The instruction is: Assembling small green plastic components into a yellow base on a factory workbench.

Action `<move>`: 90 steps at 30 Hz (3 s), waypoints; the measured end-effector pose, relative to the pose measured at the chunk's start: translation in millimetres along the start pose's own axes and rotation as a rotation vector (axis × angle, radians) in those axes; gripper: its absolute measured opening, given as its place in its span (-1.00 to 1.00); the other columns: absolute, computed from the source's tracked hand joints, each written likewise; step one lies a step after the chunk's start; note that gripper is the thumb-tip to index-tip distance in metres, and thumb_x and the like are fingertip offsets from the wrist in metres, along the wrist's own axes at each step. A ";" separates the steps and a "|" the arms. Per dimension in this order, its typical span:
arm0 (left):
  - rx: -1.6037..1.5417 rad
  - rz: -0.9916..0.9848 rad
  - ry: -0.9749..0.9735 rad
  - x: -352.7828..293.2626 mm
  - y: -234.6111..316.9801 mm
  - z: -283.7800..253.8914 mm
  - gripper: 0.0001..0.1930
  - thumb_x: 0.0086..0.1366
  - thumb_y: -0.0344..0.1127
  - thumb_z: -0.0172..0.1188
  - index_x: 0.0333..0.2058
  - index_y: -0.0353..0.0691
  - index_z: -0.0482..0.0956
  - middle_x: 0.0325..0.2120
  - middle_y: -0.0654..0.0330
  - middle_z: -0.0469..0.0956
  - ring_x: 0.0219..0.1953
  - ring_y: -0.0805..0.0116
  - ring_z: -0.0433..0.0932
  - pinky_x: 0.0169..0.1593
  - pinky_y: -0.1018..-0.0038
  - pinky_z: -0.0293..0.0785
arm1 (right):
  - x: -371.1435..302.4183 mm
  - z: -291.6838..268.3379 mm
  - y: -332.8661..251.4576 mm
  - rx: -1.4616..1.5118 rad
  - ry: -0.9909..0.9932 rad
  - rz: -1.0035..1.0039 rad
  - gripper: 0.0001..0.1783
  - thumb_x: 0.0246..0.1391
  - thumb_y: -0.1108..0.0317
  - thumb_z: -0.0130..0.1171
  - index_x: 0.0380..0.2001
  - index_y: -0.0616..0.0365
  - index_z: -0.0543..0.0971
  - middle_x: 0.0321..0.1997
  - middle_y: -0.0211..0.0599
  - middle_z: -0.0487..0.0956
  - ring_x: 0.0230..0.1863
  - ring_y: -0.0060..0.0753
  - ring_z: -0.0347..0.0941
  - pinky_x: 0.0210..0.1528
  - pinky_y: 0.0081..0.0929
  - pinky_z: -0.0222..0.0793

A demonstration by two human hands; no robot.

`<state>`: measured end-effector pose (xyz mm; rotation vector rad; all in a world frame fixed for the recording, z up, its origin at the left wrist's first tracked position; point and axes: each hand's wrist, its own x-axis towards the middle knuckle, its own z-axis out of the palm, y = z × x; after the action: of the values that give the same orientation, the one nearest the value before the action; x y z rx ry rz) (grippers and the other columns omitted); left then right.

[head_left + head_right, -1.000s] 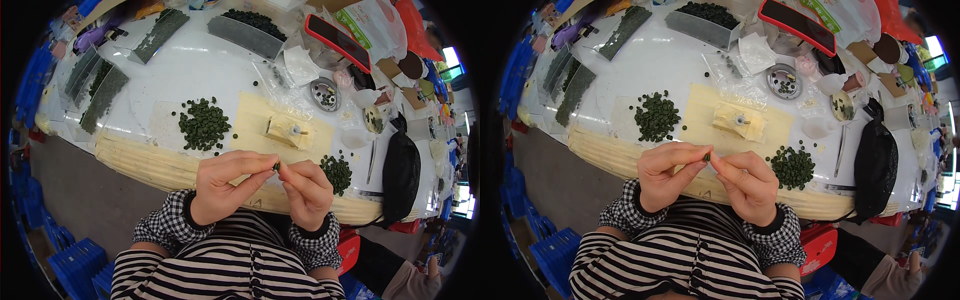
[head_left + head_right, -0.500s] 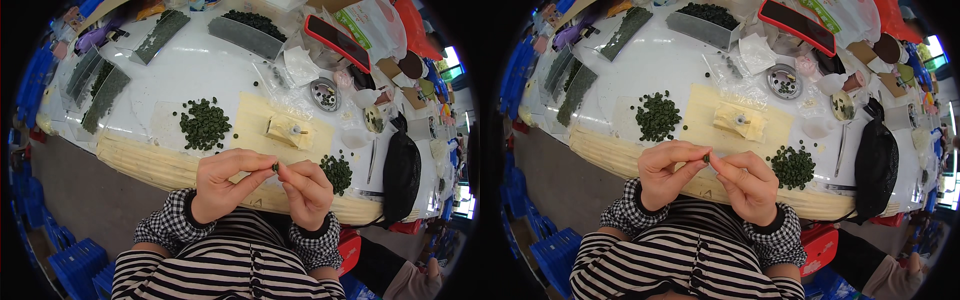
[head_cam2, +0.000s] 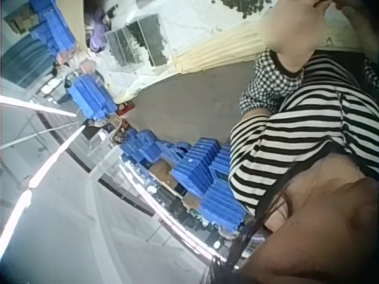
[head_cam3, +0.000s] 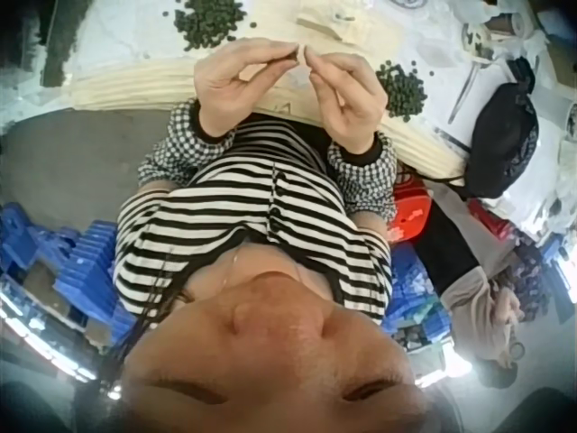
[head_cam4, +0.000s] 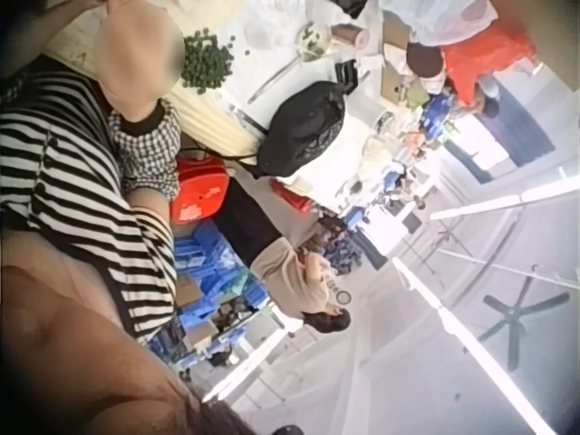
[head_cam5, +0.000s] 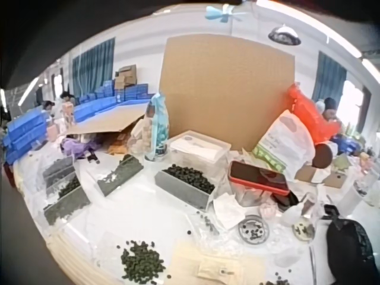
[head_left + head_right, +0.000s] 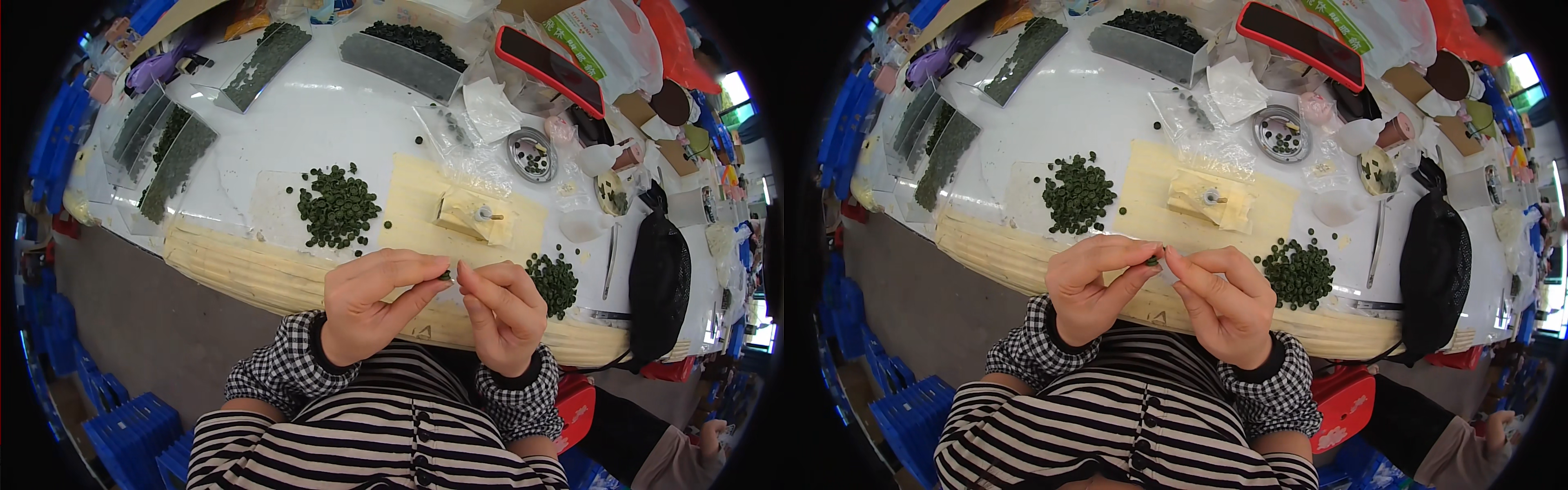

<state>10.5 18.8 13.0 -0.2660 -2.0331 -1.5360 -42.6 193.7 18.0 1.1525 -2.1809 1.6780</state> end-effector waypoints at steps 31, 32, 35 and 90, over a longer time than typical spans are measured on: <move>0.346 -0.064 -0.201 -0.6 -3.9 -19.9 -0.79 0.05 -0.58 0.35 -0.28 -0.33 0.65 -0.43 0.13 0.59 -0.47 0.33 0.53 -0.42 0.51 0.43 | -4.5 -45.1 -6.4 -0.345 0.242 0.231 -0.77 -0.02 0.64 0.25 -0.23 0.26 0.66 -0.36 -0.21 0.56 -0.36 -0.38 0.46 -0.29 -0.56 0.36; 0.406 -0.062 -0.221 -0.6 -4.8 -20.8 -0.79 0.05 -0.56 0.36 -0.28 -0.32 0.65 -0.45 0.15 0.56 -0.49 0.33 0.49 -0.45 0.50 0.39 | -4.7 -51.3 -5.1 -0.467 0.199 0.235 -0.80 -0.03 0.63 0.26 -0.26 0.26 0.66 -0.36 -0.21 0.56 -0.36 -0.38 0.46 -0.29 -0.55 0.36; 0.497 -0.021 -0.251 -3.1 -5.7 -17.3 -0.77 0.03 -0.51 0.38 -0.27 -0.32 0.65 -0.48 0.19 0.46 -0.46 0.30 0.40 -0.42 0.43 0.34 | -6.1 -52.1 -5.0 -0.665 0.050 0.228 -0.83 -0.13 0.59 0.31 -0.37 0.22 0.65 -0.40 -0.28 0.54 -0.29 -0.26 0.41 -0.26 -0.41 0.34; -1.034 -0.833 -0.160 -9.5 -1.5 -4.8 -0.72 0.35 -0.46 0.12 0.01 -0.38 0.52 -0.19 0.06 0.62 -0.16 0.42 0.61 -0.04 0.55 0.58 | -21.9 -1.4 -1.4 1.021 0.178 0.737 -0.82 0.16 0.57 0.16 -0.15 0.33 0.57 -0.21 -0.20 0.64 -0.21 -0.44 0.60 -0.09 -0.51 0.53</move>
<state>19.1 15.6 7.4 0.1208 -1.2814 -3.0878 -26.9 205.1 7.5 0.1894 -1.6792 3.2376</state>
